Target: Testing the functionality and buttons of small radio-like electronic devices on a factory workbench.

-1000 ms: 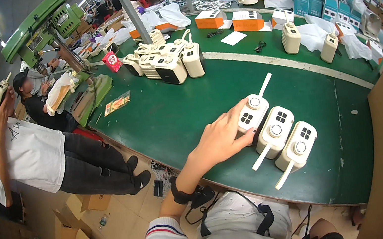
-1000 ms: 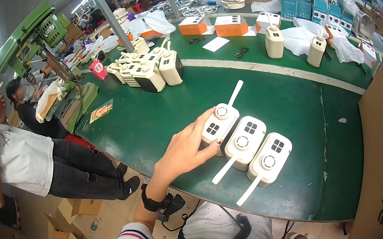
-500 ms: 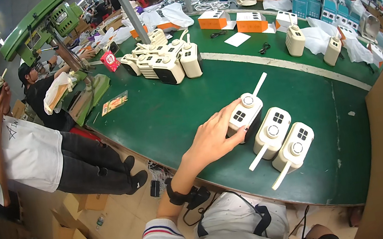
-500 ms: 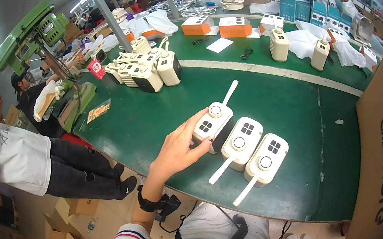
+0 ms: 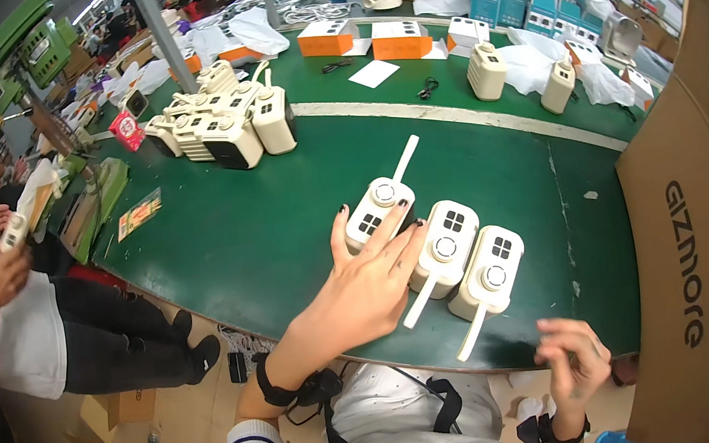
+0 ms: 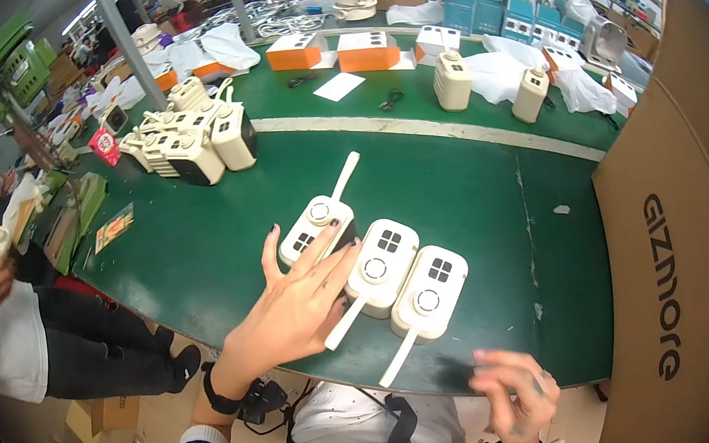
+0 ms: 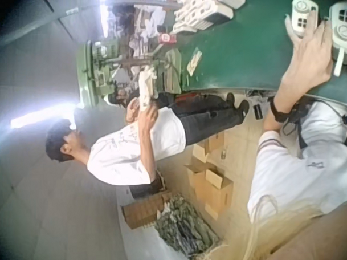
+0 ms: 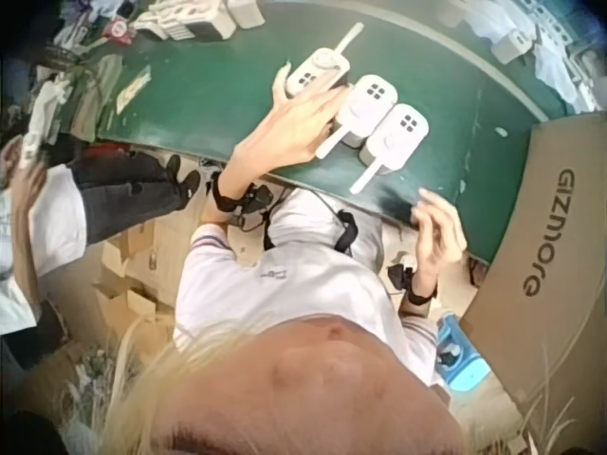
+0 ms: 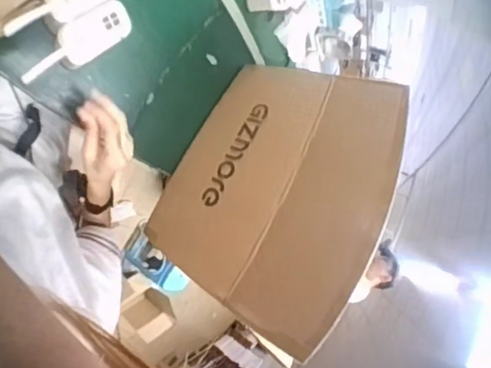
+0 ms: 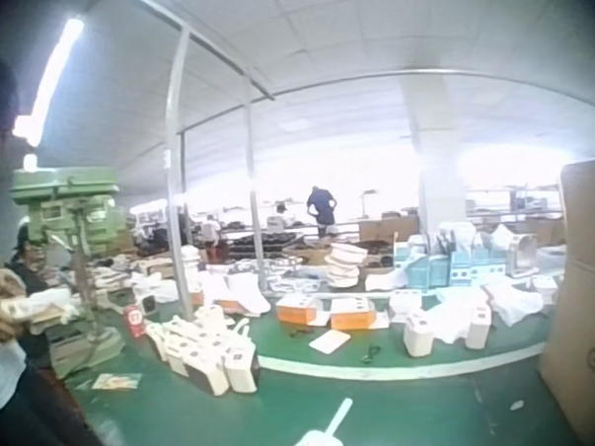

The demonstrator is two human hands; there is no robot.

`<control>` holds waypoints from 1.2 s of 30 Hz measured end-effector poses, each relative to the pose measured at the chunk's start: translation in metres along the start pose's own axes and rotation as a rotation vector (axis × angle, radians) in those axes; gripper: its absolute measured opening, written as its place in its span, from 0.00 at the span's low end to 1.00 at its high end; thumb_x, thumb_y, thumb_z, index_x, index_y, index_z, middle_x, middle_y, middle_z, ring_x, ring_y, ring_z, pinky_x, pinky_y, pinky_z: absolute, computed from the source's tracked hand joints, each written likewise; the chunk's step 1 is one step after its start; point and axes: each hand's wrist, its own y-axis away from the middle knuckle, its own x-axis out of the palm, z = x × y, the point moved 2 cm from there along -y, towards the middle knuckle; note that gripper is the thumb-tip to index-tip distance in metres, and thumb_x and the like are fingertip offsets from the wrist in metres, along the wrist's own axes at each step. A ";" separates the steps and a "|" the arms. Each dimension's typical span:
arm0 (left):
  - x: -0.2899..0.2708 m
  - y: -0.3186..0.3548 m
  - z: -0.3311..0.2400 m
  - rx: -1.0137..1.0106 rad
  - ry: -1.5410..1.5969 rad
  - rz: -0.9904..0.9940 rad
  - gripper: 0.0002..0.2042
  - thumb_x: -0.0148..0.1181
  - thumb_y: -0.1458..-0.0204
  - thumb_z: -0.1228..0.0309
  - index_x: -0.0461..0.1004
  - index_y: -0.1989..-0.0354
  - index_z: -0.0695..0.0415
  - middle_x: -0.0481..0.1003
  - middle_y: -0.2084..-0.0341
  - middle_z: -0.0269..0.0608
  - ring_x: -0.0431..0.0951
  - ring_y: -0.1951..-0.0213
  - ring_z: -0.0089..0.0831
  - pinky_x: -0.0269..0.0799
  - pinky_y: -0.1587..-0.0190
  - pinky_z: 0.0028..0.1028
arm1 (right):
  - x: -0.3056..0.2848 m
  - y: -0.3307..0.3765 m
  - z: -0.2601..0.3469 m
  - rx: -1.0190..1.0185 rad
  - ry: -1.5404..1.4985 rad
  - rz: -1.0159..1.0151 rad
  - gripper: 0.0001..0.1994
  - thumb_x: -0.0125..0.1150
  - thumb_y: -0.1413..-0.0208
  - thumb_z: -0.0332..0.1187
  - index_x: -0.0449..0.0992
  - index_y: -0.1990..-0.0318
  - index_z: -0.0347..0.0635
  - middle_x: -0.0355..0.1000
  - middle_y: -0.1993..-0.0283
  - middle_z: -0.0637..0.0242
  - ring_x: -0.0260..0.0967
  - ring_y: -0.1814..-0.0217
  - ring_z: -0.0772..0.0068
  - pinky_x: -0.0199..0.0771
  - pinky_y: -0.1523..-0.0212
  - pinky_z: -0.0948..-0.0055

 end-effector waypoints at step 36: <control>0.003 -0.055 0.010 -0.104 -0.010 -0.310 0.15 0.58 0.52 0.67 0.74 0.57 0.58 0.71 0.60 0.44 0.68 0.54 0.41 0.62 0.55 0.38 | 0.052 -0.031 -0.031 0.165 0.179 0.195 0.35 0.69 0.58 0.30 0.58 0.42 0.33 0.57 0.49 0.45 0.60 0.49 0.51 0.62 0.48 0.60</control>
